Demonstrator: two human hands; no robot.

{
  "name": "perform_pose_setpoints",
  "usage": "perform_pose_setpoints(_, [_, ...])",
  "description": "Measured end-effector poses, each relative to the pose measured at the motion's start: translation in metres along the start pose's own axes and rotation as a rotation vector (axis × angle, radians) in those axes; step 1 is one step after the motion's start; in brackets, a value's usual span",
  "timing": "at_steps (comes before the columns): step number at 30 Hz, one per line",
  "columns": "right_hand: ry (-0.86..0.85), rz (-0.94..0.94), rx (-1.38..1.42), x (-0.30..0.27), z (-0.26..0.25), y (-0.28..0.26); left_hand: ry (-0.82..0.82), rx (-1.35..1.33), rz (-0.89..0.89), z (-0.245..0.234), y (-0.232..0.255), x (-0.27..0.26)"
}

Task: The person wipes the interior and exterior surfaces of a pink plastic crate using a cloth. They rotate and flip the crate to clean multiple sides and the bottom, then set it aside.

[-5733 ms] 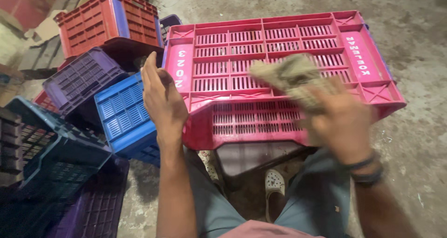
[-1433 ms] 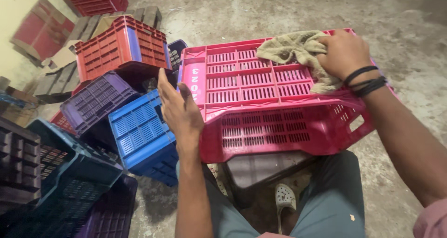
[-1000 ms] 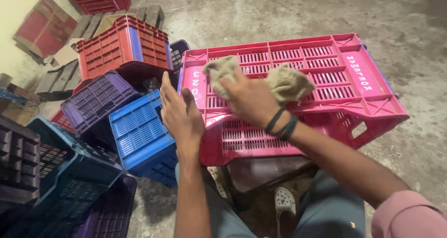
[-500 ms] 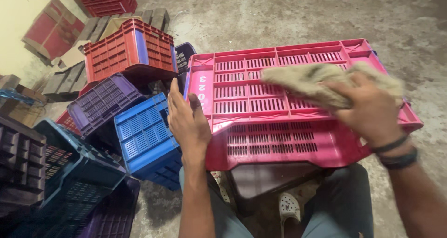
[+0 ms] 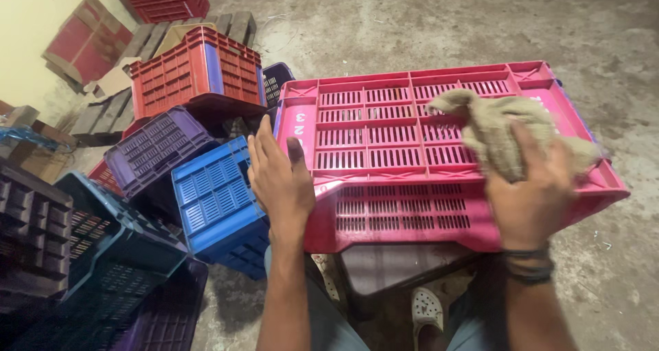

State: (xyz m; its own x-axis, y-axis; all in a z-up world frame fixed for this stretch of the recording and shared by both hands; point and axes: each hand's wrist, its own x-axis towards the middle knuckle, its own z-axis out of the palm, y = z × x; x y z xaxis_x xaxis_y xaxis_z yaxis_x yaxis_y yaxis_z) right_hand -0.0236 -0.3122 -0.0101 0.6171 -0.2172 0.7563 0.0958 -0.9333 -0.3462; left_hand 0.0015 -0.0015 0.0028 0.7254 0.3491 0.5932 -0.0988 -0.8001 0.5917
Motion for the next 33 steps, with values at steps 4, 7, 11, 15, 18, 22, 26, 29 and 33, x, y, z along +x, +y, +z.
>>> perform_pose_setpoints(4, [-0.12,-0.245,0.251,-0.012,0.029,-0.083,0.016,-0.032,0.029,0.0,-0.001,-0.002])
perform_pose_setpoints(7, [-0.249,-0.319,0.519,-0.024,0.036,-0.126,0.025,-0.039,0.074,-0.003,0.0,-0.003])
perform_pose_setpoints(11, [-0.247,-0.441,0.558,-0.015,0.034,-0.129,-0.029,-0.028,0.037,-0.007,-0.002,-0.001])
perform_pose_setpoints(15, [-0.174,-0.517,0.561,0.014,0.013,-0.078,-0.061,-0.008,0.051,-0.007,-0.001,0.002])
perform_pose_setpoints(18, [-0.188,-0.384,0.319,0.023,-0.021,-0.015,-0.062,-0.034,0.041,-0.009,0.0,0.002])
perform_pose_setpoints(22, [-0.059,-0.232,0.227,0.024,-0.046,0.058,-0.07,-0.017,0.049,-0.011,0.005,0.003])
perform_pose_setpoints(26, [-0.069,0.333,0.546,0.03,-0.039,0.101,-0.004,-0.044,0.064,-0.011,0.003,-0.002])
perform_pose_setpoints(29, [0.0,0.43,0.719,0.016,-0.021,0.135,0.179,-0.085,0.221,-0.004,0.008,-0.025])
perform_pose_setpoints(33, [0.297,0.279,0.689,-0.01,0.01,0.204,0.196,-0.311,0.394,0.025,0.044,-0.106])
